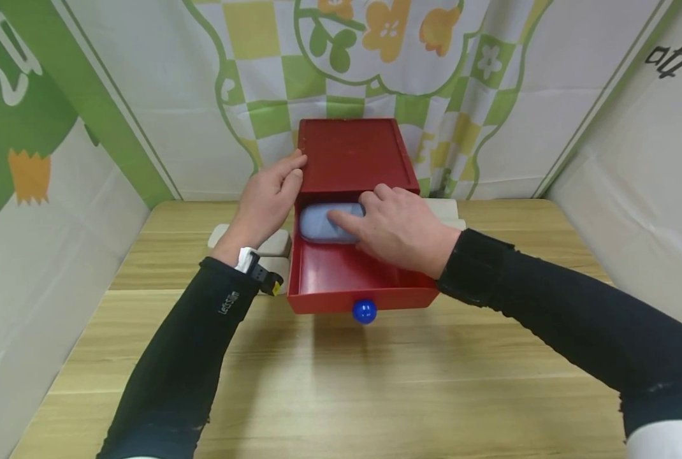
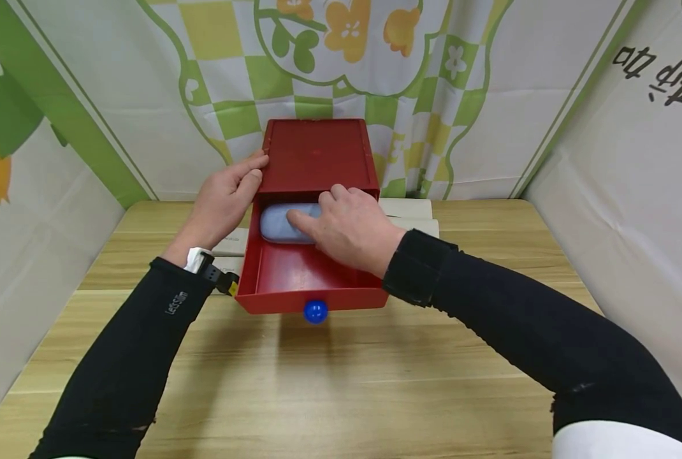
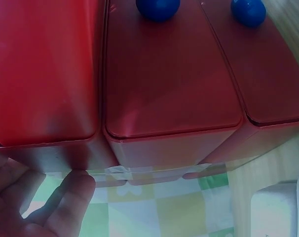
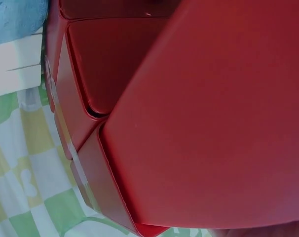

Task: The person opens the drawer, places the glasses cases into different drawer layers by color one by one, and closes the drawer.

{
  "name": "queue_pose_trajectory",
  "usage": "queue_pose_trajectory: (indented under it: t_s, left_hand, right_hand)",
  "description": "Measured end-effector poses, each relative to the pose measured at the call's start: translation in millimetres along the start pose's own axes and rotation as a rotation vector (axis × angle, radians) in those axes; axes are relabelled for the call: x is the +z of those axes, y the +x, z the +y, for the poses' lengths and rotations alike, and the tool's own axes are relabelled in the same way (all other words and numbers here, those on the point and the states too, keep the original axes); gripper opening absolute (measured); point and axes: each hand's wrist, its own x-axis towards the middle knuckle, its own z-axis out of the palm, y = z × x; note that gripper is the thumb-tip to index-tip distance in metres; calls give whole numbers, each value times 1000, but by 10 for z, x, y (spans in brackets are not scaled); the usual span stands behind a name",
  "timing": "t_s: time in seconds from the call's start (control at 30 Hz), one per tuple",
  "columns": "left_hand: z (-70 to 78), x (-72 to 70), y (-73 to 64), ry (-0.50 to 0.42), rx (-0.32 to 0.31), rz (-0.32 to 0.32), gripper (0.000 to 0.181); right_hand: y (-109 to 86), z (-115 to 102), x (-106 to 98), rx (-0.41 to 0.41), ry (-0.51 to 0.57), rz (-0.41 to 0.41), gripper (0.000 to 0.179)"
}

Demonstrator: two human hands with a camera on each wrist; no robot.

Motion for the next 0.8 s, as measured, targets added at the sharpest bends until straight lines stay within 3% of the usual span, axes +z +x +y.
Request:
queue_pose_trajectory:
  t_s: [0.5,0.8]
  left_hand:
    - [6,-8,2,1,4,-1,53]
    - [18,2,-17,-8,-11,-6,53]
  right_hand:
    - [28,21,-60,31,32,-98,78]
    - [59,43,-77,52,46,-120,69]
